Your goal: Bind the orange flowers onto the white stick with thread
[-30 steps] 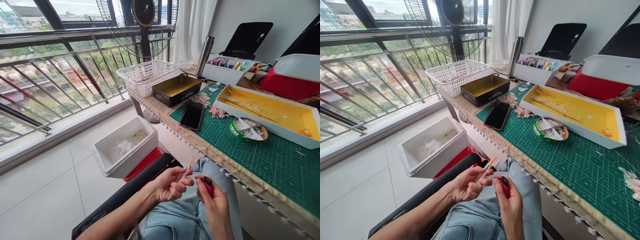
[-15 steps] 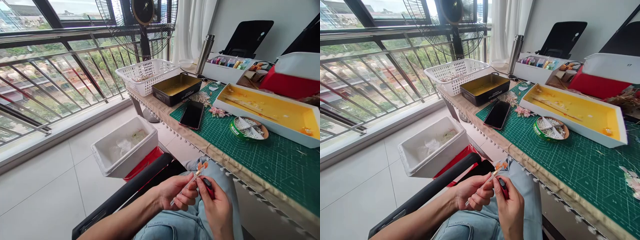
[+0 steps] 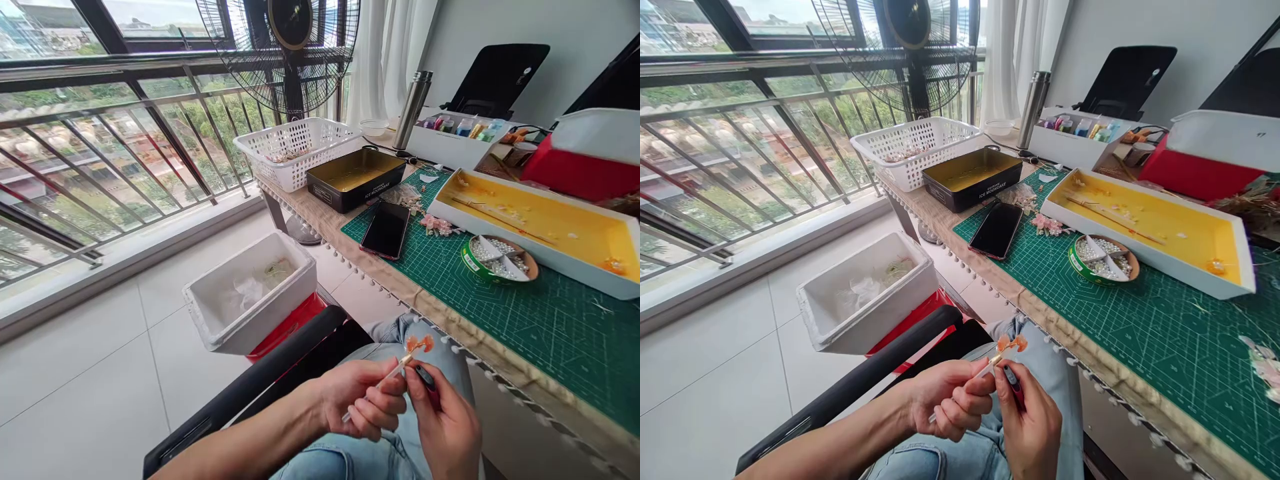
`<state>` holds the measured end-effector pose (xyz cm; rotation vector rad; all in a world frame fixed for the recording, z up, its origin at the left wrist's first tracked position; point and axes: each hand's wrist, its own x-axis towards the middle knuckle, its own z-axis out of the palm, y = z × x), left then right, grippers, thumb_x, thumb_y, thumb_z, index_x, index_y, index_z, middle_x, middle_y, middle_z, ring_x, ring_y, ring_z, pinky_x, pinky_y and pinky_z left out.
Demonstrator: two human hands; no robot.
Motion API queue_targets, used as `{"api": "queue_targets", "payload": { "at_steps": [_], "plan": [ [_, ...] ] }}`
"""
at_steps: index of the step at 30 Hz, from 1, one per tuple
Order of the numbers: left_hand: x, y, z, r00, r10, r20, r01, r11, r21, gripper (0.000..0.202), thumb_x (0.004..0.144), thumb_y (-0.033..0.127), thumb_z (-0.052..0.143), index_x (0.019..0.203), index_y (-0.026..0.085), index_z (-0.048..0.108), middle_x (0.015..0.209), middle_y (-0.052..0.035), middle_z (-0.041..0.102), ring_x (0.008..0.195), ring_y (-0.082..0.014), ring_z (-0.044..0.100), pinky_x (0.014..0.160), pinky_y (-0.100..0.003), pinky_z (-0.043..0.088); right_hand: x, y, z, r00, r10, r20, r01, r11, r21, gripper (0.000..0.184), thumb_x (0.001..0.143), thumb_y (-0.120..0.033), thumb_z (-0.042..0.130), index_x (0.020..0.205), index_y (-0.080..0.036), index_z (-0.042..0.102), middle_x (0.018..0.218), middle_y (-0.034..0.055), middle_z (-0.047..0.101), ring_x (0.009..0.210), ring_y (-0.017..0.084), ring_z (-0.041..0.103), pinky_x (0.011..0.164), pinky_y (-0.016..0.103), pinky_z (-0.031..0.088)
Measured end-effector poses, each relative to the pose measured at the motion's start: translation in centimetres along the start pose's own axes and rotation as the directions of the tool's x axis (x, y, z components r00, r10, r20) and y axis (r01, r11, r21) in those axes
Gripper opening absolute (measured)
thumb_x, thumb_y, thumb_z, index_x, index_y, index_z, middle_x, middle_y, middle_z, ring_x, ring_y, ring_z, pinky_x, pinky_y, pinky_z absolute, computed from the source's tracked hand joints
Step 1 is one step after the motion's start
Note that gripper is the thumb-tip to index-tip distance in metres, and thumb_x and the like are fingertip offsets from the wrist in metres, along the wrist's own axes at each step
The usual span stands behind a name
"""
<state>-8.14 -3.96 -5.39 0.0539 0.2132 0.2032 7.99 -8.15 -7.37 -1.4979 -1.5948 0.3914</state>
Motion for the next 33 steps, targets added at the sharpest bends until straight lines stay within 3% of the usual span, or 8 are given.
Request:
{"api": "queue_targets", "payload": {
  "at_steps": [4, 11, 13, 19, 28, 33],
  "plan": [
    [0.0, -0.3, 0.1, 1.000, 0.013, 0.025, -0.014, 1.000, 0.016, 0.041, 0.097, 0.041, 0.037, 0.063, 0.018, 0.035, 0.056, 0.0071, 0.014, 0.045, -0.0063, -0.003, 0.034, -0.013, -0.008, -0.1, 0.4, -0.2, 0.989, -0.140, -0.052, 0.129, 0.976, -0.177, 0.033, 0.093, -0.046, 0.050, 0.085, -0.019, 0.066, 0.069, 0.0008, 0.072, 0.053, 0.014, 0.066, 0.053, 0.019, 0.048],
    [0.1, -0.4, 0.7, 0.999, -0.007, 0.034, 0.005, 0.998, 0.057, 0.042, 0.097, 0.041, 0.036, 0.062, 0.018, 0.034, 0.054, 0.0069, 0.015, 0.045, -0.0071, -0.002, 0.034, -0.016, -0.008, -0.3, 0.0, -0.3, 0.986, -0.156, -0.065, 0.137, 0.964, -0.229, 0.035, 0.095, -0.046, 0.047, 0.084, -0.019, 0.065, 0.066, 0.0013, 0.071, 0.050, 0.014, 0.065, 0.050, 0.020, 0.046],
    [0.3, -0.5, 0.7, 0.999, -0.003, 0.037, 0.001, 0.999, 0.055, 0.042, 0.097, 0.042, 0.036, 0.062, 0.018, 0.034, 0.054, 0.0069, 0.015, 0.044, -0.0071, 0.000, 0.034, -0.016, -0.007, -0.3, -0.2, -0.3, 0.991, -0.111, -0.071, 0.095, 0.975, -0.199, 0.036, 0.094, -0.048, 0.047, 0.083, -0.019, 0.066, 0.066, 0.0012, 0.071, 0.052, 0.015, 0.065, 0.050, 0.021, 0.046],
    [0.3, -0.7, 0.5, 0.998, 0.031, 0.052, -0.035, 0.997, 0.073, 0.040, 0.097, 0.043, 0.038, 0.065, 0.018, 0.037, 0.056, 0.0066, 0.017, 0.043, -0.0066, 0.004, 0.034, -0.017, -0.004, -0.8, -1.0, 0.2, 0.976, 0.181, -0.118, -0.186, 0.982, -0.036, 0.049, 0.085, -0.065, 0.048, 0.081, -0.020, 0.067, 0.065, 0.0013, 0.068, 0.056, 0.017, 0.062, 0.058, 0.025, 0.046],
    [0.1, -0.8, 1.4, 1.000, -0.001, 0.023, -0.002, 0.993, 0.117, 0.041, 0.098, 0.042, 0.036, 0.064, 0.019, 0.032, 0.055, 0.0068, 0.014, 0.043, -0.0063, 0.003, 0.037, -0.020, -0.008, -1.4, -0.6, 0.3, 0.970, 0.184, -0.160, -0.206, 0.970, -0.131, 0.057, 0.087, -0.069, 0.041, 0.079, -0.019, 0.067, 0.066, 0.0039, 0.068, 0.062, 0.020, 0.064, 0.066, 0.028, 0.045],
    [0.3, -0.9, 1.3, 0.998, 0.058, -0.019, -0.053, 0.977, 0.205, 0.042, 0.095, 0.048, 0.042, 0.066, 0.019, 0.033, 0.054, 0.0078, 0.018, 0.041, -0.0045, 0.008, 0.037, -0.020, -0.004, -1.1, -0.9, 0.5, 0.951, 0.269, -0.150, -0.267, 0.963, 0.034, 0.051, 0.083, -0.068, 0.048, 0.076, -0.021, 0.067, 0.064, 0.0015, 0.065, 0.059, 0.018, 0.059, 0.062, 0.028, 0.043]
  ]
}}
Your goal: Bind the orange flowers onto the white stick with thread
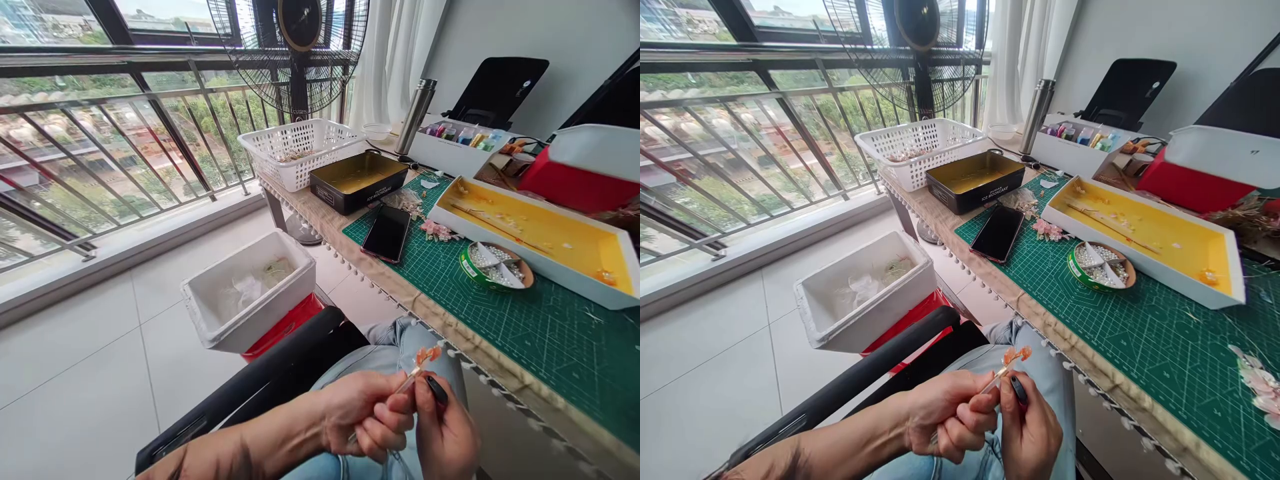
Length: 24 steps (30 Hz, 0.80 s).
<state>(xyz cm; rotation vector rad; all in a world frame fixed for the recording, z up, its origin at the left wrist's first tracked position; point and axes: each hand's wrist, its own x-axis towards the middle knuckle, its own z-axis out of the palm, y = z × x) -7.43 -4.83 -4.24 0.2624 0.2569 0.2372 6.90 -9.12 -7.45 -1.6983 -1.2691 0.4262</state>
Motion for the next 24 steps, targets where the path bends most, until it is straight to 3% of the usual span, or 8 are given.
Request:
{"api": "queue_targets", "payload": {
  "at_steps": [3, 6, 10, 12, 15, 19, 21, 24],
  "plan": [
    [0.4, -0.4, -0.3, 0.976, 0.138, -0.167, -0.115, 0.984, 0.137, 0.046, 0.089, 0.057, 0.048, 0.067, 0.019, 0.036, 0.052, 0.0094, 0.020, 0.040, -0.0029, 0.010, 0.037, -0.020, 0.002, 0.4, 0.3, 0.6, 0.978, 0.176, 0.110, -0.196, 0.958, 0.209, 0.045, 0.077, -0.065, 0.058, 0.075, -0.021, 0.066, 0.059, 0.0004, 0.061, 0.055, 0.017, 0.055, 0.057, 0.027, 0.043],
    [0.8, -0.9, -0.9, 0.907, 0.278, -0.315, -0.178, 0.933, 0.312, 0.052, 0.083, 0.066, 0.049, 0.065, 0.019, 0.037, 0.048, 0.0104, 0.022, 0.038, -0.0025, 0.015, 0.037, -0.019, 0.007, 0.6, 1.1, 1.3, 0.930, 0.295, 0.217, -0.354, 0.879, 0.321, 0.046, 0.076, -0.066, 0.057, 0.074, -0.020, 0.063, 0.056, 0.0011, 0.059, 0.052, 0.017, 0.054, 0.050, 0.028, 0.045],
    [1.2, -0.9, -1.8, 0.827, 0.370, -0.424, -0.123, 0.854, 0.506, 0.055, 0.083, 0.071, 0.041, 0.063, 0.019, 0.038, 0.049, 0.0093, 0.027, 0.039, -0.0041, 0.021, 0.039, -0.020, 0.015, 0.7, 2.0, 1.7, 0.859, 0.404, 0.314, -0.502, 0.784, 0.366, 0.053, 0.079, -0.069, 0.049, 0.083, -0.018, 0.064, 0.069, 0.0072, 0.065, 0.059, 0.021, 0.060, 0.047, 0.029, 0.048],
    [1.2, -0.7, -2.2, 0.756, 0.441, -0.483, -0.054, 0.778, 0.626, 0.049, 0.088, 0.062, 0.038, 0.065, 0.019, 0.041, 0.053, 0.0070, 0.034, 0.043, -0.0059, 0.028, 0.042, -0.021, 0.021, 0.6, 2.2, 1.7, 0.803, 0.445, 0.395, -0.581, 0.730, 0.360, 0.049, 0.079, -0.066, 0.051, 0.082, -0.019, 0.064, 0.065, 0.0050, 0.062, 0.055, 0.019, 0.056, 0.044, 0.028, 0.045],
    [1.0, -0.5, -2.5, 0.653, 0.574, -0.493, 0.089, 0.589, 0.803, 0.033, 0.091, 0.038, 0.037, 0.068, 0.017, 0.048, 0.061, 0.0033, 0.045, 0.053, -0.0089, 0.039, 0.051, -0.022, 0.028, 0.5, 2.2, 1.8, 0.711, 0.473, 0.520, -0.680, 0.651, 0.338, 0.036, 0.078, -0.056, 0.059, 0.073, -0.020, 0.060, 0.053, -0.0025, 0.045, 0.046, 0.013, 0.041, 0.039, 0.024, 0.032],
    [0.8, -0.3, -2.7, 0.593, 0.683, -0.426, 0.267, 0.332, 0.905, 0.029, 0.089, 0.027, 0.034, 0.066, 0.018, 0.047, 0.059, 0.0032, 0.044, 0.057, -0.0104, 0.040, 0.054, -0.024, 0.025, 0.8, 2.4, 2.3, 0.651, 0.486, 0.584, -0.730, 0.611, 0.305, 0.036, 0.076, -0.053, 0.060, 0.065, -0.020, 0.057, 0.049, -0.0051, 0.036, 0.044, 0.010, 0.030, 0.040, 0.023, 0.019],
    [0.8, -0.2, -2.9, 0.572, 0.712, -0.408, 0.319, 0.265, 0.910, 0.029, 0.089, 0.028, 0.034, 0.064, 0.018, 0.045, 0.058, 0.0036, 0.042, 0.056, -0.0103, 0.037, 0.054, -0.024, 0.023, 1.2, 2.6, 2.7, 0.618, 0.491, 0.614, -0.752, 0.596, 0.280, 0.037, 0.075, -0.054, 0.060, 0.063, -0.019, 0.057, 0.048, -0.0054, 0.035, 0.043, 0.010, 0.028, 0.040, 0.023, 0.016],
    [0.8, -0.1, -3.2, 0.552, 0.720, -0.421, 0.358, 0.251, 0.899, 0.029, 0.089, 0.027, 0.036, 0.063, 0.018, 0.045, 0.057, 0.0039, 0.040, 0.054, -0.0102, 0.034, 0.054, -0.025, 0.021, 1.6, 2.7, 3.5, 0.578, 0.493, 0.650, -0.777, 0.577, 0.254, 0.037, 0.074, -0.053, 0.060, 0.059, -0.020, 0.054, 0.046, -0.0056, 0.034, 0.043, 0.010, 0.025, 0.040, 0.023, 0.016]
  ]
}}
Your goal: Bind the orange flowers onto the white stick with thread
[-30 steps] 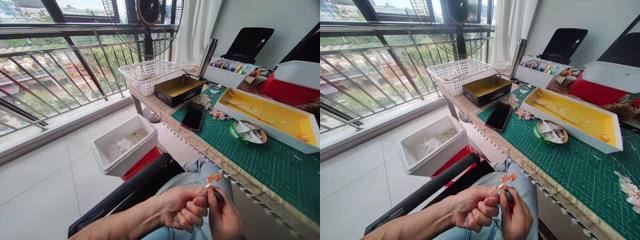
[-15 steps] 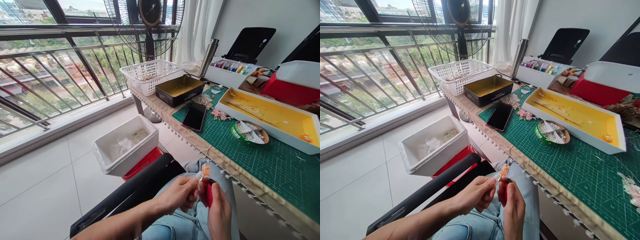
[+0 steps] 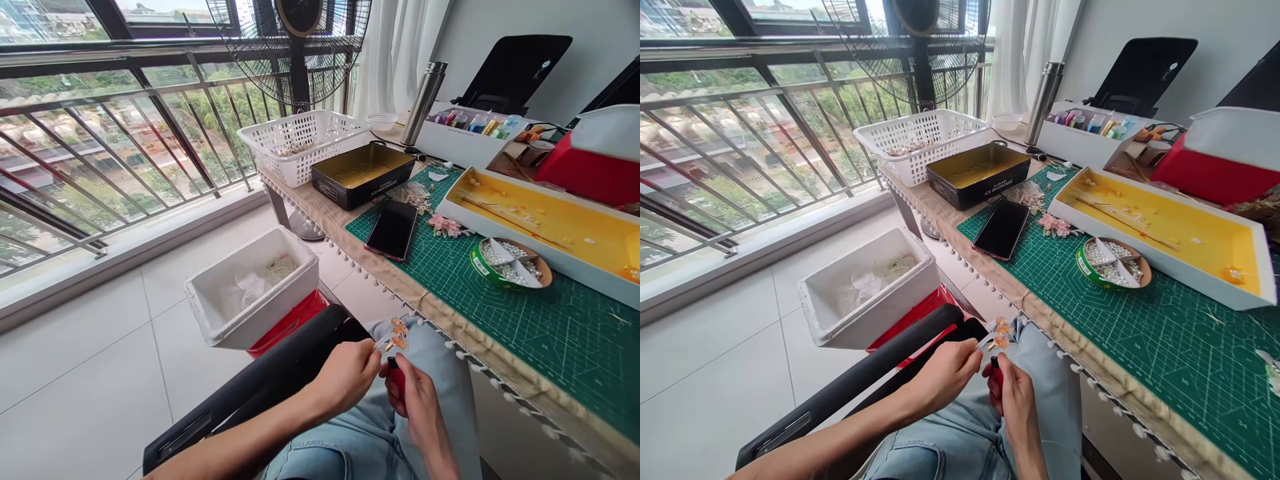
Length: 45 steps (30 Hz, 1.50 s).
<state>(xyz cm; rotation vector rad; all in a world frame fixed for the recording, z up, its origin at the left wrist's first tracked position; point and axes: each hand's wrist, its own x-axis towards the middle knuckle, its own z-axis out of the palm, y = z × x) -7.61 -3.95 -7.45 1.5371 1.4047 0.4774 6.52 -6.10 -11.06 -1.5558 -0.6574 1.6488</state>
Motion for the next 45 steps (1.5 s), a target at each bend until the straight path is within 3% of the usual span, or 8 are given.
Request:
{"api": "queue_targets", "payload": {
  "at_steps": [6, 11, 17, 21, 24, 30, 40, 45],
  "plan": [
    [0.5, -0.3, -0.4, 0.999, -0.042, 0.000, 0.042, 0.999, -0.022, 0.029, 0.088, 0.024, 0.036, 0.063, 0.017, 0.051, 0.057, 0.0034, 0.042, 0.054, -0.0103, 0.036, 0.055, -0.025, 0.022, 0.8, -0.6, 0.9, 0.997, -0.006, 0.077, 0.004, 1.000, 0.020, 0.032, 0.072, -0.048, 0.061, 0.058, -0.020, 0.052, 0.045, -0.0063, 0.033, 0.042, 0.009, 0.022, 0.042, 0.024, 0.011],
    [1.1, -0.7, -0.5, 0.995, -0.103, 0.000, 0.102, 0.989, -0.108, 0.027, 0.085, 0.026, 0.038, 0.062, 0.017, 0.049, 0.058, 0.0031, 0.042, 0.056, -0.0104, 0.037, 0.056, -0.025, 0.025, 1.7, -0.8, 1.1, 0.995, 0.015, 0.097, -0.016, 1.000, 0.014, 0.041, 0.073, -0.057, 0.056, 0.058, -0.019, 0.052, 0.043, -0.0067, 0.035, 0.038, 0.007, 0.024, 0.040, 0.023, 0.010],
    [1.9, -2.0, -0.2, 0.963, -0.217, 0.157, 0.259, 0.906, -0.334, 0.025, 0.082, 0.026, 0.032, 0.069, 0.017, 0.050, 0.059, 0.0032, 0.044, 0.047, -0.0080, 0.039, 0.045, -0.020, 0.028, 3.4, 0.1, 1.5, 0.987, 0.101, 0.126, -0.103, 0.995, 0.008, 0.044, 0.071, -0.058, 0.057, 0.053, -0.018, 0.051, 0.040, -0.0074, 0.033, 0.035, 0.005, 0.021, 0.038, 0.021, 0.007],
    [2.3, -2.3, -0.5, 0.944, -0.256, 0.209, 0.324, 0.844, -0.427, 0.020, 0.079, 0.027, 0.035, 0.067, 0.017, 0.048, 0.057, 0.0053, 0.039, 0.042, -0.0055, 0.029, 0.040, -0.018, 0.025, 4.0, -0.1, 2.0, 0.982, 0.094, 0.164, -0.103, 0.993, 0.049, 0.039, 0.071, -0.049, 0.055, 0.048, -0.021, 0.039, 0.039, -0.0072, 0.032, 0.034, 0.005, 0.021, 0.038, 0.021, 0.007],
    [2.4, -2.0, -0.8, 0.933, -0.278, 0.227, 0.355, 0.806, -0.474, 0.019, 0.079, 0.028, 0.037, 0.067, 0.017, 0.047, 0.057, 0.0058, 0.039, 0.041, -0.0046, 0.028, 0.039, -0.017, 0.023, 4.2, -0.5, 1.9, 0.974, 0.098, 0.203, -0.114, 0.991, 0.067, 0.041, 0.073, -0.050, 0.053, 0.048, -0.020, 0.040, 0.039, -0.0067, 0.032, 0.034, 0.005, 0.022, 0.039, 0.022, 0.007],
    [2.9, -2.2, -0.7, 0.915, -0.320, 0.247, 0.404, 0.743, -0.534, 0.018, 0.079, 0.029, 0.041, 0.065, 0.018, 0.044, 0.052, 0.0077, 0.033, 0.040, -0.0040, 0.026, 0.038, -0.016, 0.020, 5.5, 0.2, 1.3, 0.968, 0.152, 0.199, -0.167, 0.984, 0.059, 0.048, 0.077, -0.061, 0.051, 0.058, -0.017, 0.055, 0.041, -0.0076, 0.034, 0.035, 0.004, 0.020, 0.039, 0.020, 0.007],
    [3.7, -3.2, -0.4, 0.892, -0.323, 0.317, 0.452, 0.667, -0.592, 0.021, 0.077, 0.032, 0.044, 0.062, 0.018, 0.040, 0.051, 0.0084, 0.030, 0.039, -0.0035, 0.021, 0.038, -0.016, 0.016, 6.6, 0.7, 1.9, 0.956, 0.123, 0.266, -0.140, 0.989, 0.045, 0.040, 0.074, -0.046, 0.053, 0.046, -0.020, 0.039, 0.039, -0.0075, 0.032, 0.034, 0.004, 0.021, 0.039, 0.021, 0.007],
    [4.0, -3.1, -0.3, 0.887, -0.347, 0.306, 0.462, 0.674, -0.577, 0.021, 0.077, 0.034, 0.045, 0.063, 0.019, 0.039, 0.052, 0.0086, 0.030, 0.039, -0.0034, 0.022, 0.038, -0.016, 0.017, 7.2, 0.8, 0.9, 0.952, 0.127, 0.279, -0.153, 0.985, 0.074, 0.040, 0.077, -0.049, 0.049, 0.052, -0.018, 0.049, 0.040, -0.0075, 0.032, 0.034, 0.004, 0.020, 0.039, 0.021, 0.006]
  ]
}}
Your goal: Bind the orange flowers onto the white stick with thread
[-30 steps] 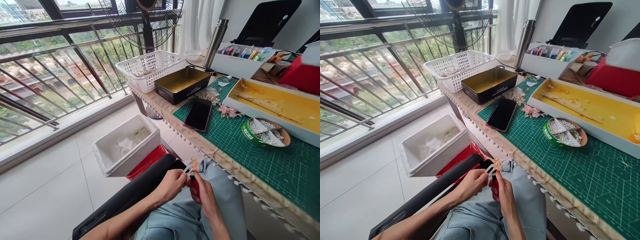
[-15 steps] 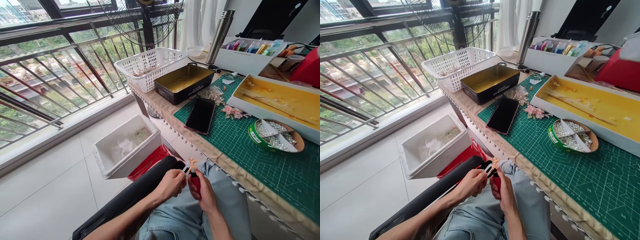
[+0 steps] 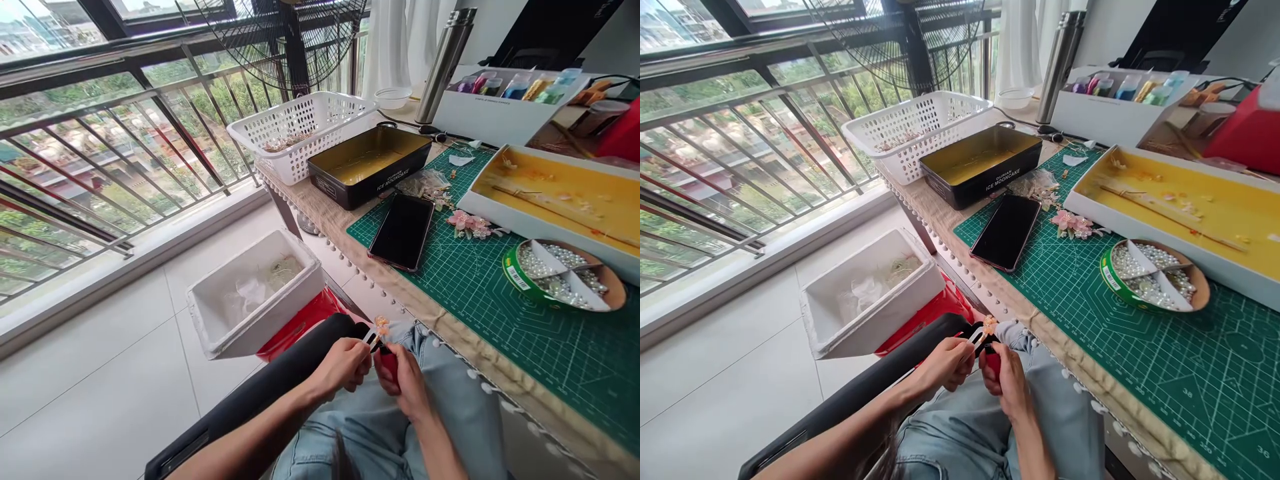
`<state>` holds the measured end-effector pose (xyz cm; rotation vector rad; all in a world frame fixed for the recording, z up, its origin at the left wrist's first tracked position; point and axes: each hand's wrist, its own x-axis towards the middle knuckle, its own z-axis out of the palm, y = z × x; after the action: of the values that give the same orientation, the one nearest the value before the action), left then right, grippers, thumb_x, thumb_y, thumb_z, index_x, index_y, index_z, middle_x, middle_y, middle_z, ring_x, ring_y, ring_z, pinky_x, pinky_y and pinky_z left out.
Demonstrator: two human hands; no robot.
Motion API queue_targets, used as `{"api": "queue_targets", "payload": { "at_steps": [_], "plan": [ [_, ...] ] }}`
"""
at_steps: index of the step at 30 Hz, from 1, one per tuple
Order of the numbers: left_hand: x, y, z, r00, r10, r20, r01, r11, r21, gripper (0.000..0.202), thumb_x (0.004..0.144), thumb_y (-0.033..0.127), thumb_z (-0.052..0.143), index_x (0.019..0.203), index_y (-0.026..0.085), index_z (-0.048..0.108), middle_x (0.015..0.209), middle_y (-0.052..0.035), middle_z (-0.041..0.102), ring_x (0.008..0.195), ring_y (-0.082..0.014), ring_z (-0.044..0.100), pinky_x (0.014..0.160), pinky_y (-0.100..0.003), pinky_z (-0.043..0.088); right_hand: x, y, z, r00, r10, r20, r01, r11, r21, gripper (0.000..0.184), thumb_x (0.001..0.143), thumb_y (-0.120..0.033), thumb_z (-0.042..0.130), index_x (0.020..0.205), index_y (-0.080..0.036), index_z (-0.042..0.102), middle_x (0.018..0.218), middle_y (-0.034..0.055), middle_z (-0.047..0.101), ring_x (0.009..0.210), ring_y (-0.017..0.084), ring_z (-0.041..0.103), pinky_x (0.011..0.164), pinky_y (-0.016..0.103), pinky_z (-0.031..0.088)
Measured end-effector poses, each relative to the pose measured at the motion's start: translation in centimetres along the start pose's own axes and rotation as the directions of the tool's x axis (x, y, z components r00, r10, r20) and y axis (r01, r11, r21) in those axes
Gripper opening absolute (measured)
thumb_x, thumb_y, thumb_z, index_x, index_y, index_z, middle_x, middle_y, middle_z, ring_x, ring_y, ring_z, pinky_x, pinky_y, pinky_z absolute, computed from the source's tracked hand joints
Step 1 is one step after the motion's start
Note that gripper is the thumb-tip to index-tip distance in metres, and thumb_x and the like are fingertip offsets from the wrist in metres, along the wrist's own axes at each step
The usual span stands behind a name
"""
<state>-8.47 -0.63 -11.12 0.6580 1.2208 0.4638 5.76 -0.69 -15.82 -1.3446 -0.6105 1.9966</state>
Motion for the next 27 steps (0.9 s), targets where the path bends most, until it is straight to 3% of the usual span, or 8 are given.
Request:
{"api": "queue_targets", "payload": {
  "at_steps": [6, 12, 19, 23, 27],
  "plan": [
    [0.2, 0.0, 0.3, 0.998, 0.031, -0.059, -0.024, 0.992, 0.124, 0.017, 0.078, 0.028, 0.039, 0.064, 0.019, 0.041, 0.053, 0.0071, 0.033, 0.039, -0.0050, 0.027, 0.038, -0.017, 0.020, -0.1, 0.0, -0.5, 0.999, 0.044, 0.029, -0.044, 0.999, -0.009, 0.043, 0.078, -0.054, 0.049, 0.055, -0.017, 0.051, 0.041, -0.0080, 0.031, 0.034, 0.003, 0.020, 0.039, 0.020, 0.007],
    [0.5, -0.4, 0.3, 0.973, 0.172, -0.153, -0.105, 0.924, 0.367, 0.025, 0.084, 0.026, 0.031, 0.065, 0.018, 0.045, 0.055, 0.0042, 0.039, 0.046, -0.0079, 0.037, 0.044, -0.020, 0.027, 0.6, 0.6, -0.3, 0.996, 0.084, -0.008, -0.084, 0.993, -0.077, 0.048, 0.076, -0.060, 0.053, 0.054, -0.017, 0.050, 0.040, -0.0077, 0.033, 0.033, 0.003, 0.021, 0.039, 0.021, 0.005],
    [0.5, -1.1, 0.3, 0.886, 0.410, -0.216, -0.147, 0.690, 0.708, 0.028, 0.090, 0.027, 0.037, 0.062, 0.019, 0.038, 0.061, 0.0033, 0.042, 0.056, -0.0096, 0.035, 0.057, -0.025, 0.024, 0.7, 0.0, -0.1, 0.996, 0.092, -0.006, -0.092, 0.993, -0.073, 0.040, 0.080, -0.049, 0.052, 0.056, -0.018, 0.048, 0.041, -0.0096, 0.034, 0.034, 0.004, 0.022, 0.038, 0.020, 0.008],
    [0.5, -0.9, 0.5, 0.860, 0.466, -0.208, -0.109, 0.566, 0.817, 0.027, 0.092, 0.025, 0.035, 0.066, 0.019, 0.041, 0.058, 0.0030, 0.042, 0.053, -0.0112, 0.039, 0.056, -0.026, 0.021, 0.8, -0.3, -0.4, 0.991, 0.129, -0.041, -0.131, 0.990, -0.055, 0.040, 0.082, -0.051, 0.050, 0.059, -0.018, 0.050, 0.042, -0.0100, 0.033, 0.033, 0.003, 0.021, 0.039, 0.020, 0.007],
    [0.5, -0.5, 0.4, 0.850, 0.491, -0.192, -0.070, 0.466, 0.882, 0.026, 0.093, 0.024, 0.034, 0.071, 0.019, 0.047, 0.062, 0.0005, 0.052, 0.057, -0.0135, 0.050, 0.056, -0.026, 0.024, 0.6, -0.1, -0.6, 0.985, 0.167, -0.036, -0.169, 0.985, -0.033, 0.045, 0.080, -0.056, 0.051, 0.059, -0.016, 0.052, 0.042, -0.0091, 0.033, 0.033, 0.001, 0.020, 0.039, 0.019, 0.005]
  ]
}}
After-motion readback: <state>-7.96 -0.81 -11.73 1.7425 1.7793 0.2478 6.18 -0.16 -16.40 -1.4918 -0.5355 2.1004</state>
